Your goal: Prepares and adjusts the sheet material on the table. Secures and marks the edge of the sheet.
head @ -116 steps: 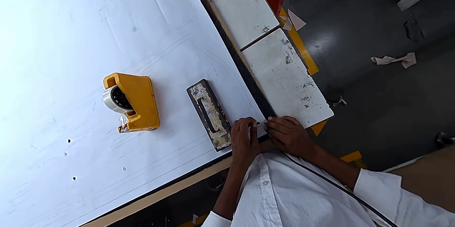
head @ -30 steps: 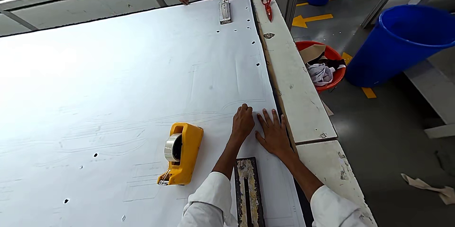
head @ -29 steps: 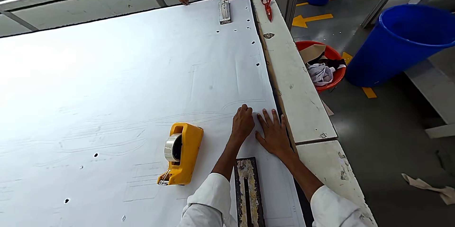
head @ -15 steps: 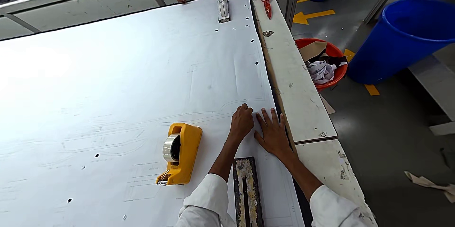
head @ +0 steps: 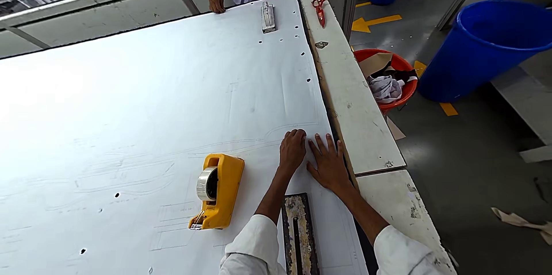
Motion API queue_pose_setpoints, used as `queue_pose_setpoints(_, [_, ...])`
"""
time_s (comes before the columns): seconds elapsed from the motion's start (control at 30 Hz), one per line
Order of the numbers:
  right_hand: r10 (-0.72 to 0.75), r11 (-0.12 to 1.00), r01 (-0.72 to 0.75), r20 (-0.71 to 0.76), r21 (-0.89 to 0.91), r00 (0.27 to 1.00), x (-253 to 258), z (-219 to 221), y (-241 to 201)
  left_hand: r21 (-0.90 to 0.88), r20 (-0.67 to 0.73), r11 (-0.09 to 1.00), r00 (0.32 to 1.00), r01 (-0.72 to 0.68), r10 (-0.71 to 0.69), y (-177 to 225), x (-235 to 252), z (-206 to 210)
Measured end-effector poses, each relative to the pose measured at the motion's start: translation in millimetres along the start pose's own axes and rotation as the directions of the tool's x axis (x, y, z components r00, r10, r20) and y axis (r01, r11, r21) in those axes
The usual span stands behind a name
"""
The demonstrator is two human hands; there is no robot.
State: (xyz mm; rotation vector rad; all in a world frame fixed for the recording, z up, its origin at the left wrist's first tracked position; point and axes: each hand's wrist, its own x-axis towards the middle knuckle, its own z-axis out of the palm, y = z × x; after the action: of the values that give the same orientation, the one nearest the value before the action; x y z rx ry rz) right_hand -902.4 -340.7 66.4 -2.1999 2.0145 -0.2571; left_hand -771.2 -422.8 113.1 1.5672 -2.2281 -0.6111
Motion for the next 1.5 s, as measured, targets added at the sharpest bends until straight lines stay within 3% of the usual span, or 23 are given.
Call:
queue_pose_setpoints(0.53, [0.007,0.998,-0.005,-0.029,0.068,1.0,-2.0,-0.9,-1.8,-0.128,-0.029,0.989,0.996,0.076,-0.08,2.1,0.3,3.2])
queue_pose_setpoints(0.77, [0.007,0.998,-0.006,-0.016,0.067,1.0,-1.1,1.2,-1.9,-0.049,0.025,0.996,0.997,0.072,-0.071,4.9,-1.2,0.7])
queue_pose_setpoints(0.9, [0.01,0.997,-0.008,-0.017,0.071,1.0,-1.1,0.0,-2.1,-0.077,-0.037,0.996,0.998,0.041,-0.044,1.7,-1.0,4.8])
queue_pose_setpoints(1.5, [0.019,0.995,-0.021,0.029,0.097,0.999,0.2,-2.7,-3.6,0.015,0.014,0.999,0.999,0.029,-0.03,3.1,1.5,1.9])
